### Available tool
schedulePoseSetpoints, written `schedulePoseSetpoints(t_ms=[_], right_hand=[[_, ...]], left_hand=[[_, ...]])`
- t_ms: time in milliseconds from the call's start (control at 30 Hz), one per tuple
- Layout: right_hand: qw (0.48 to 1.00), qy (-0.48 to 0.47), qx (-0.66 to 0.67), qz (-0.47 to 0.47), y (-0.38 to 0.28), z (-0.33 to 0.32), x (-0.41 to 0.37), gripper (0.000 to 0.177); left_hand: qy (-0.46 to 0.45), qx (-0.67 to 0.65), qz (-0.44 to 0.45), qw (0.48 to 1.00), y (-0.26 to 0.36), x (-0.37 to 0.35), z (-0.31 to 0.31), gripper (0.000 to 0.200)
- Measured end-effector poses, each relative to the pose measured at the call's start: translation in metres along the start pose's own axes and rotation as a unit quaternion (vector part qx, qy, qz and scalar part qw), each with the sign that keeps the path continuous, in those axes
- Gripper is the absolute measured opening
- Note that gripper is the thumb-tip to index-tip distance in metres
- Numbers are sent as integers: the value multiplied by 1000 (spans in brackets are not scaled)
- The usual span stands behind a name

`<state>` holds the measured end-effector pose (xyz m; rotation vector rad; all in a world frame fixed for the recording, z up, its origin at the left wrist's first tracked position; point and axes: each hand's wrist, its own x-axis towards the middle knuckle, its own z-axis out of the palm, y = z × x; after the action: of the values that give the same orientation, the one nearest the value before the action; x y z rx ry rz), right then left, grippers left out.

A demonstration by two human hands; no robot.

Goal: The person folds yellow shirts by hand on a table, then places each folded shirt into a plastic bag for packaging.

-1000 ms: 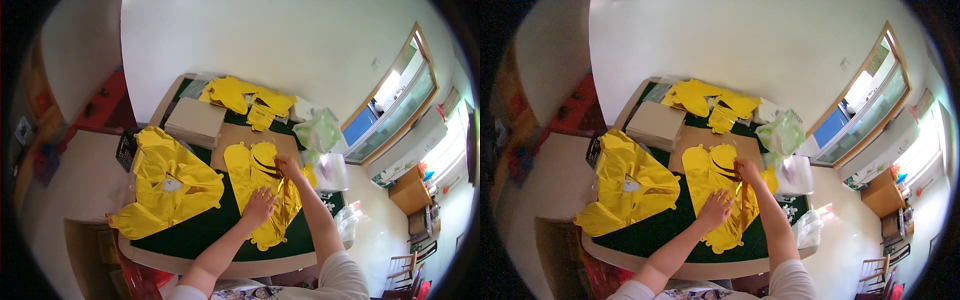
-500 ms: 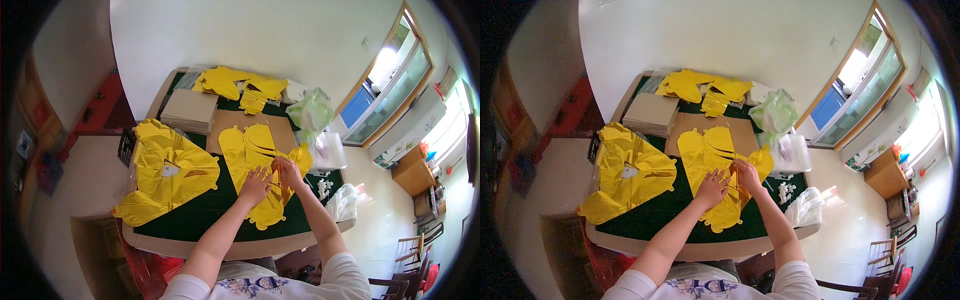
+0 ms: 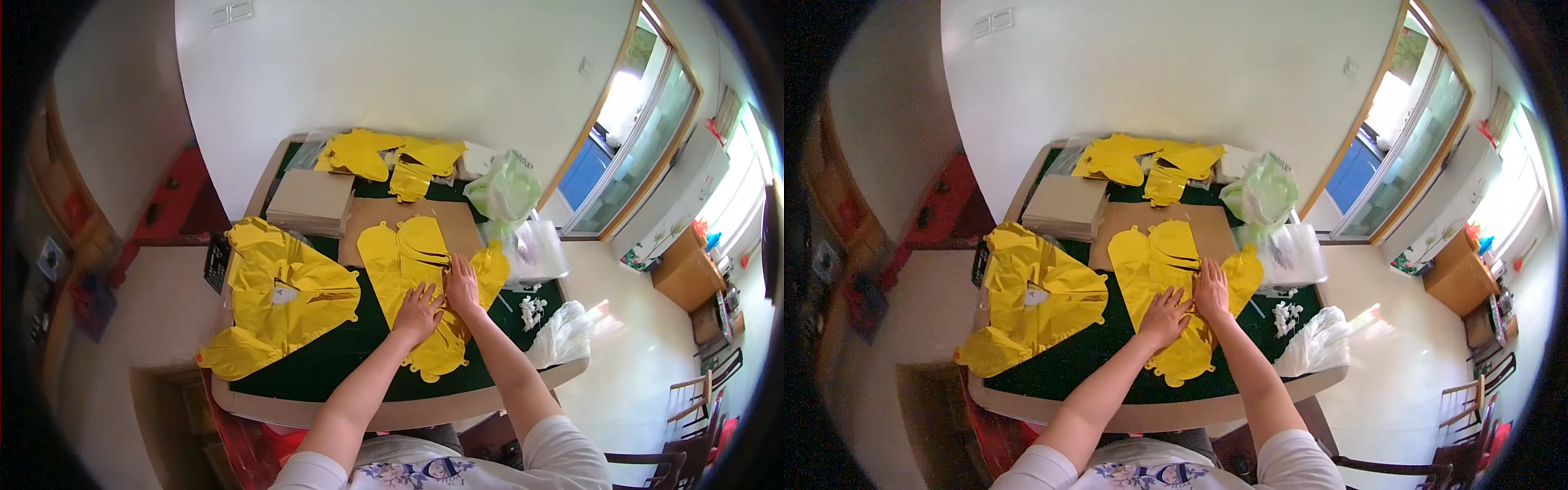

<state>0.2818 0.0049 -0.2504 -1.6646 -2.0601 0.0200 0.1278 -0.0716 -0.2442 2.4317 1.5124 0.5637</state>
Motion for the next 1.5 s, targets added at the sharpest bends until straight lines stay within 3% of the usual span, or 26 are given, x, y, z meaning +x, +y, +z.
schedulePoseSetpoints(t_ms=[200,300,533,800,933,1133,1233,1500], right_hand=[[1000,6,6,-4,0,2,2,52],[1000,12,3,-7,1,3,0,51],[1000,6,4,-4,3,5,-1,50],[999,30,-6,-31,-1,3,-4,37],[1000,-1,1,-14,-2,1,-2,43],[999,26,-9,-26,-1,4,-3,37],[1000,-5,-1,-15,-2,1,-3,40],[999,34,5,-21,-3,0,-5,38]], left_hand=[[29,-96,-21,995,2,32,-45,41],[60,-6,1,998,-14,83,-32,44],[-37,97,-8,995,-35,89,-9,47],[11,97,6,995,-42,100,0,45],[-19,84,45,995,-36,114,-6,42],[-44,85,-4,995,-49,141,0,43],[-56,77,-18,995,-55,158,1,43],[2,140,-14,990,-55,181,-10,42]])
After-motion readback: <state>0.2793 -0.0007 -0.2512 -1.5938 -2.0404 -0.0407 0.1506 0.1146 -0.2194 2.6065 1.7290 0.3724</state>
